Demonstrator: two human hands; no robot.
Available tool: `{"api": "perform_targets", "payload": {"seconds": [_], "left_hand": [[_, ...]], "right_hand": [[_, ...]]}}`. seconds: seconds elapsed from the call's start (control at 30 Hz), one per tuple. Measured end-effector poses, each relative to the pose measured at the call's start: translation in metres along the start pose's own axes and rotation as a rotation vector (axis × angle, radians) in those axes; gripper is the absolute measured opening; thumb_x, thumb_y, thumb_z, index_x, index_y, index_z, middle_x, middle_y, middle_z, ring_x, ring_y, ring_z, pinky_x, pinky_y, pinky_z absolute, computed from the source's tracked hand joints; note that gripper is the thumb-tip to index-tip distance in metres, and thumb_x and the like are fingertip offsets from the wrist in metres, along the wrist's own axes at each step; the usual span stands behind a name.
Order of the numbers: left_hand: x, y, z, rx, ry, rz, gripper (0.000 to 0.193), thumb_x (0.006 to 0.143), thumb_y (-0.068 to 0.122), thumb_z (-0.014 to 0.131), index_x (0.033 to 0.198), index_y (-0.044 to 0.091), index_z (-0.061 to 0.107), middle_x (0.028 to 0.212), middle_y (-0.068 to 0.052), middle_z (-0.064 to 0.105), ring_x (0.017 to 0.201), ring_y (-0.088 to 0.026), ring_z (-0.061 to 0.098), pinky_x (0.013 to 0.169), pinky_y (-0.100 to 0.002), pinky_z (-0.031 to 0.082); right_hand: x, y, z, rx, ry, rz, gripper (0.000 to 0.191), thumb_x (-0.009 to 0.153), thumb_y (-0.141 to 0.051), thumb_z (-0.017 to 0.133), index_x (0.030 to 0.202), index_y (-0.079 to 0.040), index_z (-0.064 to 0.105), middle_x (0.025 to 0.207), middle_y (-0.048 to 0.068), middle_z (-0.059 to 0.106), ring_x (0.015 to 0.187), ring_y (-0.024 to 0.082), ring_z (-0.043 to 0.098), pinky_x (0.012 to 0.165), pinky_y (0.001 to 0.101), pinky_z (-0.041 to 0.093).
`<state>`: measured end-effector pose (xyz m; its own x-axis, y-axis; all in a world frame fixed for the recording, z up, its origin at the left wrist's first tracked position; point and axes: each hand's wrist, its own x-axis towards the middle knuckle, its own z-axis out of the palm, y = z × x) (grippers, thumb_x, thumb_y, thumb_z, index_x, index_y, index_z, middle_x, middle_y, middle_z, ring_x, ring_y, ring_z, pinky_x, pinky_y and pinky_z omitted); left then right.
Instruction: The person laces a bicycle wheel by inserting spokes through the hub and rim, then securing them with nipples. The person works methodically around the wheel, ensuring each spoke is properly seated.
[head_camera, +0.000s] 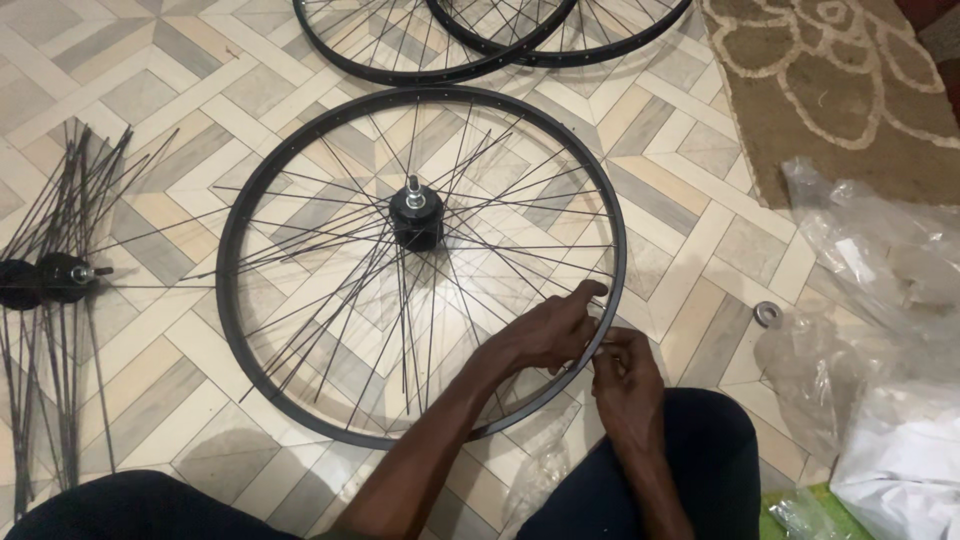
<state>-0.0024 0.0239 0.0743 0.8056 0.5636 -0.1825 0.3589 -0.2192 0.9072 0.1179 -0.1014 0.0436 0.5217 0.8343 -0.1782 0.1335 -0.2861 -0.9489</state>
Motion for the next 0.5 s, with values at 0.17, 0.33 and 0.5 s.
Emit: {"api": "perform_targets", "payload": {"seconds": [0.17,0.33,0.5], "left_hand": [[0.002,0.0,0.0,-0.1,-0.023,0.003,0.066,0.093,0.013,0.047,0.154,0.002,0.023,0.072,-0.014,0.066,0.054,-0.026,0.065,0.049,-0.04,0.055],[0.003,-0.002,0.0,0.001,-0.034,-0.015,0.071,0.086,0.01,0.051,0.152,0.002,0.028,0.069,-0.016,0.067,0.053,-0.028,0.066,0.048,-0.04,0.054],[0.004,-0.006,0.003,0.006,0.024,0.044,0.065,0.093,0.013,0.048,0.153,0.001,0.028,0.074,-0.019,0.069,0.063,-0.033,0.069,0.058,-0.044,0.055]], "right_hand": [[0.002,0.006,0.0,-0.054,0.007,-0.028,0.022,0.095,-0.004,0.053,0.117,-0.002,0.059,0.091,0.008,0.066,0.064,0.011,0.055,0.054,0.0275,0.046],[0.011,0.021,0.0,0.066,-0.043,-0.058,0.022,0.095,-0.004,0.054,0.117,-0.002,0.057,0.09,0.008,0.064,0.063,0.012,0.052,0.053,0.0282,0.043],[0.011,0.02,-0.001,0.026,-0.021,-0.081,0.023,0.097,-0.008,0.051,0.118,-0.001,0.059,0.086,0.009,0.063,0.062,0.012,0.054,0.055,0.0279,0.045]]}}
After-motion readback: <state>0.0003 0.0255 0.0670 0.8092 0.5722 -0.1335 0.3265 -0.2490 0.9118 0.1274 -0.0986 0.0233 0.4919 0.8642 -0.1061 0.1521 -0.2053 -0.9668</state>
